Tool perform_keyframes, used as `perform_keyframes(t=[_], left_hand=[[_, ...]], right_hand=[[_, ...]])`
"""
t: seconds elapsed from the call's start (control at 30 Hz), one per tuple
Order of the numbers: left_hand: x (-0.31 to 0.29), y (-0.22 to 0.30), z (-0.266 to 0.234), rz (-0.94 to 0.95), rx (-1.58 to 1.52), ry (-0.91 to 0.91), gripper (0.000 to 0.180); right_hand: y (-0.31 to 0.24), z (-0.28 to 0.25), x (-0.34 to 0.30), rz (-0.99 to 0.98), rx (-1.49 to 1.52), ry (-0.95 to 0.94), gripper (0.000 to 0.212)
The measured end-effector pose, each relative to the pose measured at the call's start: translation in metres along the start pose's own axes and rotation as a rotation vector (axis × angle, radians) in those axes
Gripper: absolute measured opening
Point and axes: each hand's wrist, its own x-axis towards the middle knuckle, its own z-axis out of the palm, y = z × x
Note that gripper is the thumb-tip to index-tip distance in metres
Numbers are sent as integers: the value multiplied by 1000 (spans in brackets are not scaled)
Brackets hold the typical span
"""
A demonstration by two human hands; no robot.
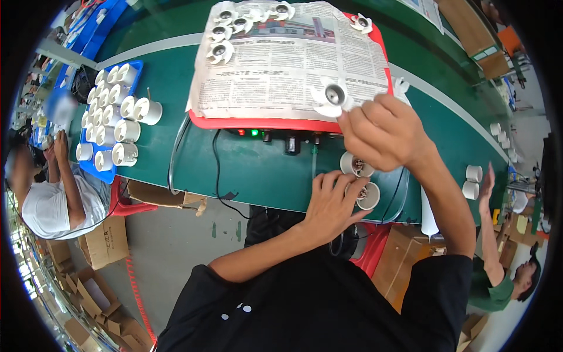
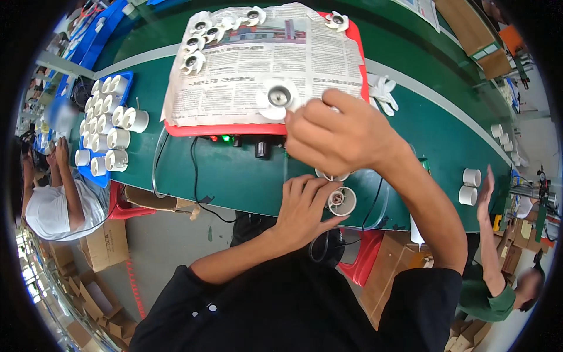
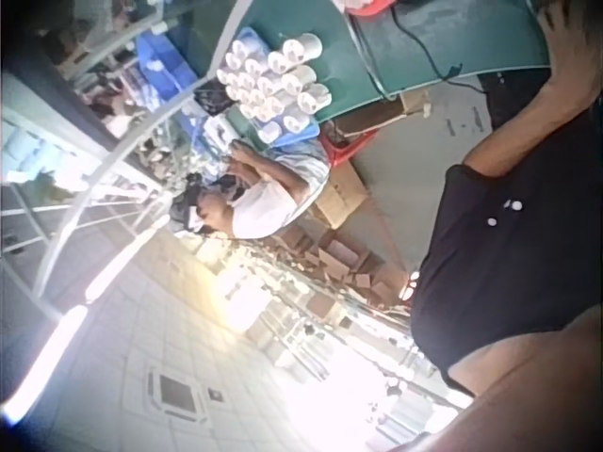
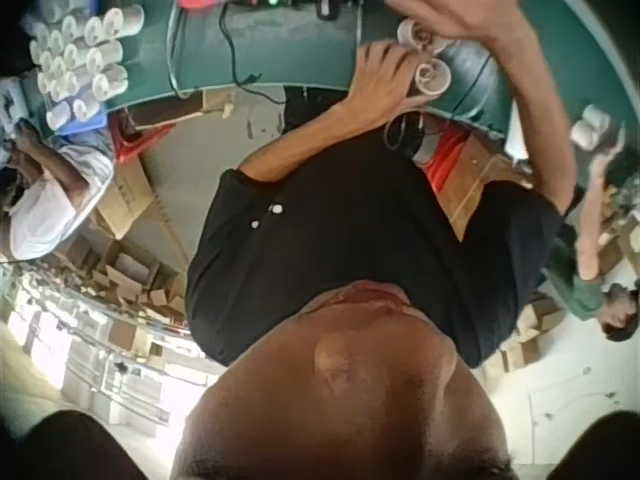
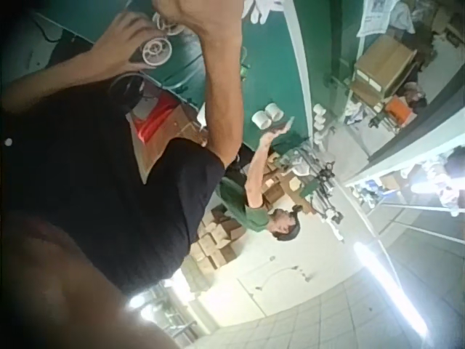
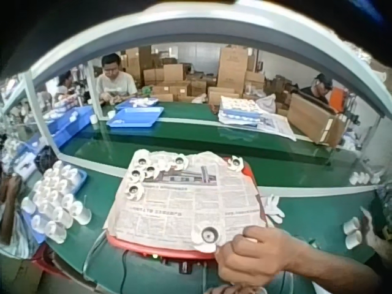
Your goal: Assembling components of small fans by applying adhesive and fitting parts together on an assembly line.
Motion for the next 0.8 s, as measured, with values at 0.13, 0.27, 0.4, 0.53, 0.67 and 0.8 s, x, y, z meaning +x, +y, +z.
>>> perform_keyframes(t=[0.13, 0.27, 0.4, 0.53, 0.67, 0.8], left_hand=[[-4, 3, 2, 14, -5, -22, 59], [-4, 1, -1, -14, -96, -62, 69], [-5, -2, -25, -52, -336, -92, 79], [-7, -1, -52, -248, -510, -18, 60], [-7, -12, -48, -220, -677, 83, 61], [-4, -12, -55, -153, -459, -24, 60]], right_hand=[[-13, -20, -19, 8, 41, -43, 16], [-20, -27, -29, 109, 95, -38, 13], [-48, -35, -28, 867, 502, 150, 9], [-92, -76, -32, 1812, 1440, 252, 9], [-129, -62, -34, 1924, 1506, 186, 12], [-138, -58, -18, 1896, 1246, 75, 16]])
